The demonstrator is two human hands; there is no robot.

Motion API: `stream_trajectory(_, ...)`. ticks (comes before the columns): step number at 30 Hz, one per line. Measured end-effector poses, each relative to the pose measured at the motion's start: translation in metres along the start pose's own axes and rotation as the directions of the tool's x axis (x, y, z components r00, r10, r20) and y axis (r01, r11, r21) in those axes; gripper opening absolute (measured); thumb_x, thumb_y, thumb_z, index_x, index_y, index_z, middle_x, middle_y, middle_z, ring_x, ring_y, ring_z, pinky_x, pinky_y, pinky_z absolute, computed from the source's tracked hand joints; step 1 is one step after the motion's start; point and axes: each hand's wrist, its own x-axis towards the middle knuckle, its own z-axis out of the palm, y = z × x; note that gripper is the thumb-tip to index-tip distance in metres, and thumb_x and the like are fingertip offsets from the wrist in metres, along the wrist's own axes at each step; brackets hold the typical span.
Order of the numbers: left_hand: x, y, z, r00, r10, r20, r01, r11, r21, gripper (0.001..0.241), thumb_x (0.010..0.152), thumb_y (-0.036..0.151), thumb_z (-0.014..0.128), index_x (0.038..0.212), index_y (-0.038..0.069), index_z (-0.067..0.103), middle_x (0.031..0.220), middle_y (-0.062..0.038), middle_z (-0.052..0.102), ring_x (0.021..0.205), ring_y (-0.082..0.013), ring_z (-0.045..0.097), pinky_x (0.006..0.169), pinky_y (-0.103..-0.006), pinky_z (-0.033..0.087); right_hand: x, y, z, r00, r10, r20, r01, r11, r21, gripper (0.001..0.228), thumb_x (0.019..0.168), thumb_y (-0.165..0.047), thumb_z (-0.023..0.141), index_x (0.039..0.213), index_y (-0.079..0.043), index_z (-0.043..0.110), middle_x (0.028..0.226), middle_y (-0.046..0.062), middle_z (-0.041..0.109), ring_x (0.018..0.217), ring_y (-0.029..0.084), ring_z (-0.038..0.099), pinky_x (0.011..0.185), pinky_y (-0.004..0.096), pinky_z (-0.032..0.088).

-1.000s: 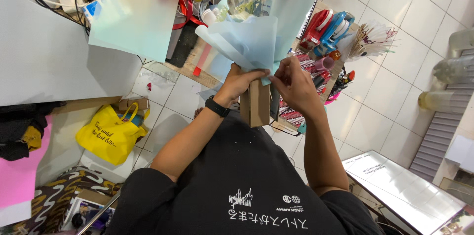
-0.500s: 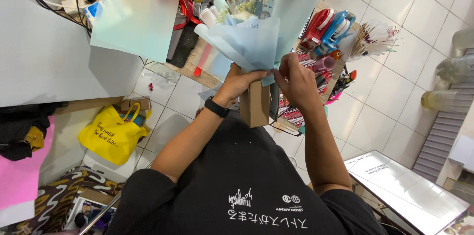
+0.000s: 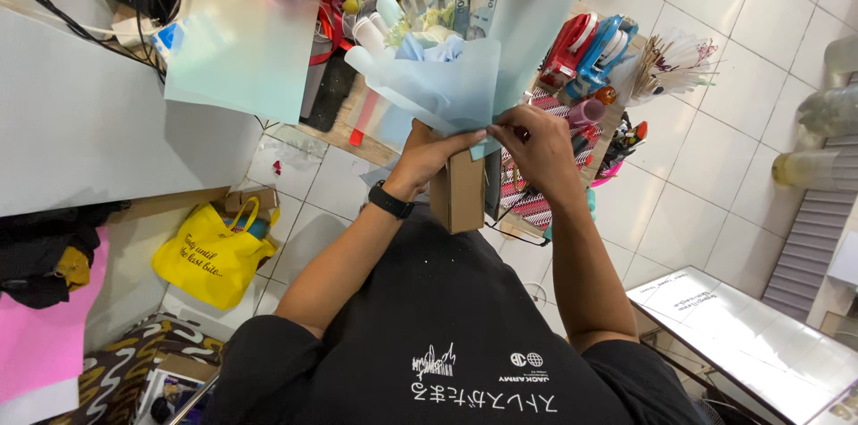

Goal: The person wraps a bouquet of banknotes in light blue tissue paper, securing it with tape. They then cut a larger sheet of translucent paper with scissors and wrap it around the bouquet as an outer layer.

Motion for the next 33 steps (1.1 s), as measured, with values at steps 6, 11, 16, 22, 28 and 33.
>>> stream_trajectory(6, 0.01, -0.006, -0.005, 1.0, 0.009, -0.005, -0.008, 0.999, 0.044, 0.13, 0.075, 0.048, 0.101, 0.165, -0.01, 0.028, 0.168, -0.037, 0.042, 0.159, -0.0515, 0.038, 0.124, -0.0629, 0.038, -0.007, 0.015, 0.011, 0.999, 0.027, -0.047, -0.028, 0.999, -0.033, 0.019, 0.106, -0.024, 0.083, 0.101, -0.007, 0.076, 0.077, 0.008, 0.066, 0.069, 0.038, 0.068, 0.066, 0.046, 0.052)
stream_trajectory(11, 0.023, -0.028, -0.006, 0.994, 0.109, -0.002, -0.109, 0.993, 0.04, 0.122, 0.079, 0.04, 0.1, 0.165, -0.011, 0.03, 0.167, -0.038, 0.043, 0.157, -0.0554, 0.038, 0.122, -0.0669, 0.039, -0.008, 0.016, 0.014, 0.997, 0.058, -0.054, -0.062, 0.996, -0.07, 0.015, 0.105, -0.018, 0.082, 0.101, -0.005, 0.076, 0.08, 0.011, 0.065, 0.071, 0.042, 0.068, 0.064, 0.048, 0.05)
stream_trajectory(16, 0.039, -0.057, -0.015, 0.979, 0.202, 0.004, -0.202, 0.979, 0.038, 0.113, 0.084, 0.033, 0.101, 0.167, -0.006, 0.034, 0.166, -0.034, 0.046, 0.157, -0.0501, 0.042, 0.121, -0.0659, 0.042, -0.008, 0.018, 0.023, 0.995, 0.048, -0.083, -0.052, 0.997, -0.054, 0.011, 0.105, -0.013, 0.081, 0.102, -0.003, 0.077, 0.082, 0.012, 0.068, 0.071, 0.041, 0.069, 0.063, 0.046, 0.052)
stream_trajectory(22, 0.022, -0.028, -0.019, 0.992, 0.118, 0.054, -0.119, 0.993, 0.016, 0.117, 0.087, 0.03, 0.095, 0.171, -0.007, 0.023, 0.169, -0.037, 0.04, 0.159, -0.054, 0.037, 0.125, -0.0676, 0.035, -0.003, 0.039, 0.03, 0.937, 0.307, -0.168, -0.263, 0.934, 0.244, 0.058, 0.087, -0.028, 0.105, 0.103, -0.01, 0.052, 0.076, 0.006, 0.054, 0.068, 0.028, 0.058, 0.066, 0.042, 0.044)
stream_trajectory(28, 0.036, -0.046, -0.035, 0.976, 0.153, 0.153, -0.157, 0.987, 0.013, 0.1, 0.093, 0.02, 0.092, 0.169, -0.008, 0.033, 0.166, -0.042, 0.043, 0.157, -0.0573, 0.035, 0.126, -0.0664, 0.033, -0.005, 0.089, 0.07, 0.924, 0.333, 0.186, -0.35, 0.545, 0.762, 0.068, 0.082, -0.025, 0.103, 0.126, -0.008, 0.055, 0.106, 0.008, 0.064, 0.098, 0.022, 0.066, 0.088, 0.036, 0.054)
stream_trajectory(33, 0.035, -0.032, -0.054, 0.966, 0.22, -0.133, -0.153, 0.909, 0.389, 0.114, 0.068, 0.045, 0.1, 0.149, -0.012, 0.043, 0.147, -0.033, 0.06, 0.14, -0.055, 0.057, 0.111, -0.0705, 0.046, -0.024, 0.057, 0.046, 0.922, 0.273, -0.273, -0.122, 0.877, 0.464, 0.038, 0.098, -0.022, 0.097, 0.106, -0.006, 0.064, 0.097, 0.013, 0.067, 0.089, 0.026, 0.068, 0.077, 0.037, 0.057)
